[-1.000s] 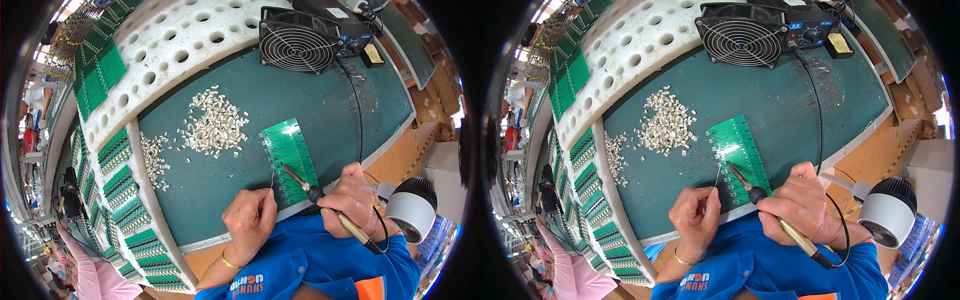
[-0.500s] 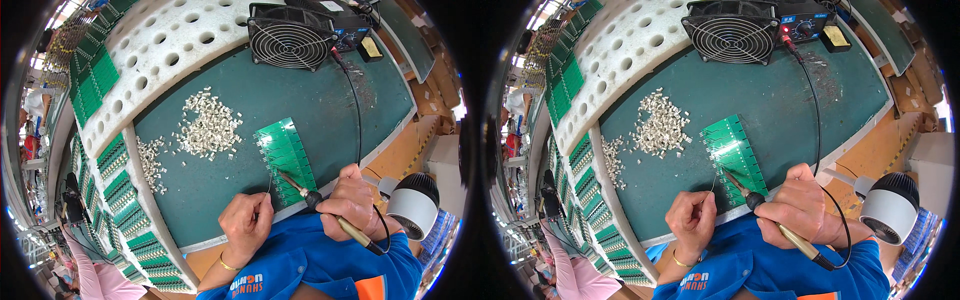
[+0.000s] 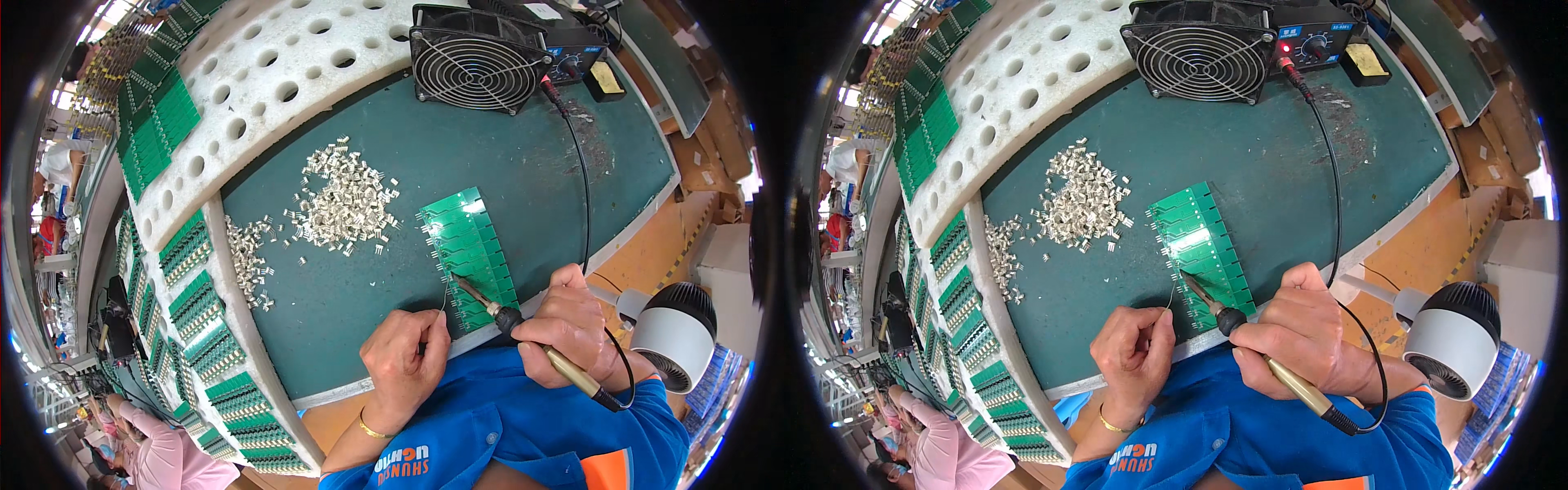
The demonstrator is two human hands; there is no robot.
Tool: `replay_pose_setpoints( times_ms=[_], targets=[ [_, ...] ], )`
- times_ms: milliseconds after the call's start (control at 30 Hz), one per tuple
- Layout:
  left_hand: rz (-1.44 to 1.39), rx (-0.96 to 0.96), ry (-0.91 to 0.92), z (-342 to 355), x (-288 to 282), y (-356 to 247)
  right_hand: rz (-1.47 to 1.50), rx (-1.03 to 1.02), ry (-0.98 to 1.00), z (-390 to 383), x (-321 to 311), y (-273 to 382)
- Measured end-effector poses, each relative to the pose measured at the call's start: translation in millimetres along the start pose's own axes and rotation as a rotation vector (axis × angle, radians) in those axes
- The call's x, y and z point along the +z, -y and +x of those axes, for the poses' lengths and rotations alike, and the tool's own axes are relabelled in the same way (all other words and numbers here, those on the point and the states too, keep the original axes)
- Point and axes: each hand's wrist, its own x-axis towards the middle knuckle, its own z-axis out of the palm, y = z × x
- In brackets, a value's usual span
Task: The person solders components onto a circuit board strip using a soldering iron and wire, places the soldered board onto a foam rack, and solders components onto another circuit board strip.
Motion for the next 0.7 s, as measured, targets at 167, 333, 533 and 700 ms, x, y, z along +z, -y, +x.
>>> replay_pose_setpoints(
  times_ms=[167,333,533,700],
  targets=[
    [0.024,0.022,-0.001,-0.4,0.4,-0.2,0.003,-0.003,0.006,1.2,0.1,0.7],
    [0.043,0.031,0.014,0.9,0.0,-1.9,-0.011,-0.006,0.002,0.5,0.8,0.8],
    [0.046,0.046,0.014,1.1,2.6,-0.3,-0.021,-0.009,0.004,-0.1,0.3,1.0],
    [0.003,-0.009,0.015,1.8,-0.2,-2.2,-0.017,-0.014,0.009,0.9,1.1,1.4]
  ],
)
